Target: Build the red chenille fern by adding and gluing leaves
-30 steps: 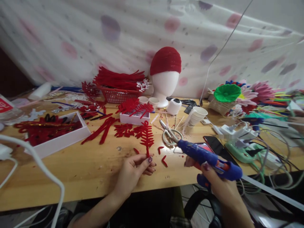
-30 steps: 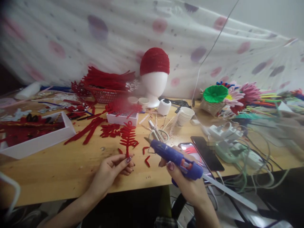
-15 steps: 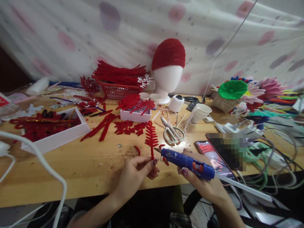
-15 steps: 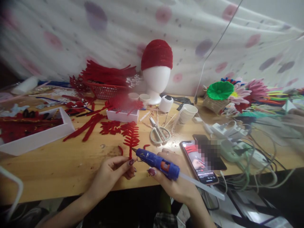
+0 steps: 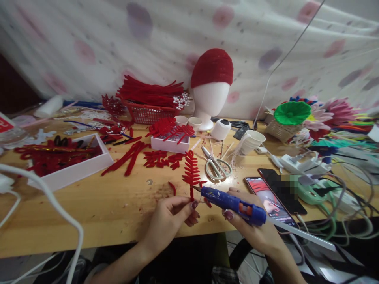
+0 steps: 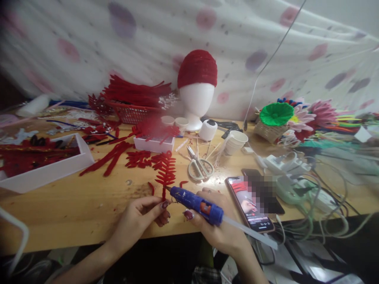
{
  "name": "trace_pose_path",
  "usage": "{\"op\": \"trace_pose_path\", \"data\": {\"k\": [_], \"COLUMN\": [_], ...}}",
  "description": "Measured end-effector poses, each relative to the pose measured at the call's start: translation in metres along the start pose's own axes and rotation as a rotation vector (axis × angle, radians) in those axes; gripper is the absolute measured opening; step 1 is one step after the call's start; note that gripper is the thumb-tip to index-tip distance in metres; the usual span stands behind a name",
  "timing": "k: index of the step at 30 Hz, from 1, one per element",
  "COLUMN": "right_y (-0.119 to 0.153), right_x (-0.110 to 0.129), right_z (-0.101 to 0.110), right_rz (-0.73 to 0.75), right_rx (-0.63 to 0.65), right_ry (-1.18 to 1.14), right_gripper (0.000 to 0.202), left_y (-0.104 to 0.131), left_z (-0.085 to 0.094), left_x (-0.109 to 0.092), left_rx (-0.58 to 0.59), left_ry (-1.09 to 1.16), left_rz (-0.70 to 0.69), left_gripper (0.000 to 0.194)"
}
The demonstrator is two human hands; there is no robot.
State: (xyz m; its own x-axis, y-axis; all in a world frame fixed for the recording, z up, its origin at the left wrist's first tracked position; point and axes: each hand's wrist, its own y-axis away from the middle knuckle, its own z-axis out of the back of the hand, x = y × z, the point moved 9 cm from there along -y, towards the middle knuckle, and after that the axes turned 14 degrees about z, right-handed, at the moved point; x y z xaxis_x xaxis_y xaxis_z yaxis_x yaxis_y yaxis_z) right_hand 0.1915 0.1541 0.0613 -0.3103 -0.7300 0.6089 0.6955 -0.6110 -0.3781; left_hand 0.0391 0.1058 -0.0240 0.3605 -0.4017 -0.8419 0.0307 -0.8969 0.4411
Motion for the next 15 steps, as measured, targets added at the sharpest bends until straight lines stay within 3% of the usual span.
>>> {"op": "trace_pose_path", "data": {"k": [15], "right_y": [0.0035], "right_x": [0.0016], "right_z": [0.0066], "right_rz": [0.036], "right_rx": [-0.065], "right_ry": [0.023], "right_gripper": [0.038], "left_y": [-0.0001], "left_z": [-0.0009], "left_x": [0.0001], "left_rx": [0.011], "left_ry": [-0.005], "left_rz": [-0.007], "left_gripper": [0.033]}}
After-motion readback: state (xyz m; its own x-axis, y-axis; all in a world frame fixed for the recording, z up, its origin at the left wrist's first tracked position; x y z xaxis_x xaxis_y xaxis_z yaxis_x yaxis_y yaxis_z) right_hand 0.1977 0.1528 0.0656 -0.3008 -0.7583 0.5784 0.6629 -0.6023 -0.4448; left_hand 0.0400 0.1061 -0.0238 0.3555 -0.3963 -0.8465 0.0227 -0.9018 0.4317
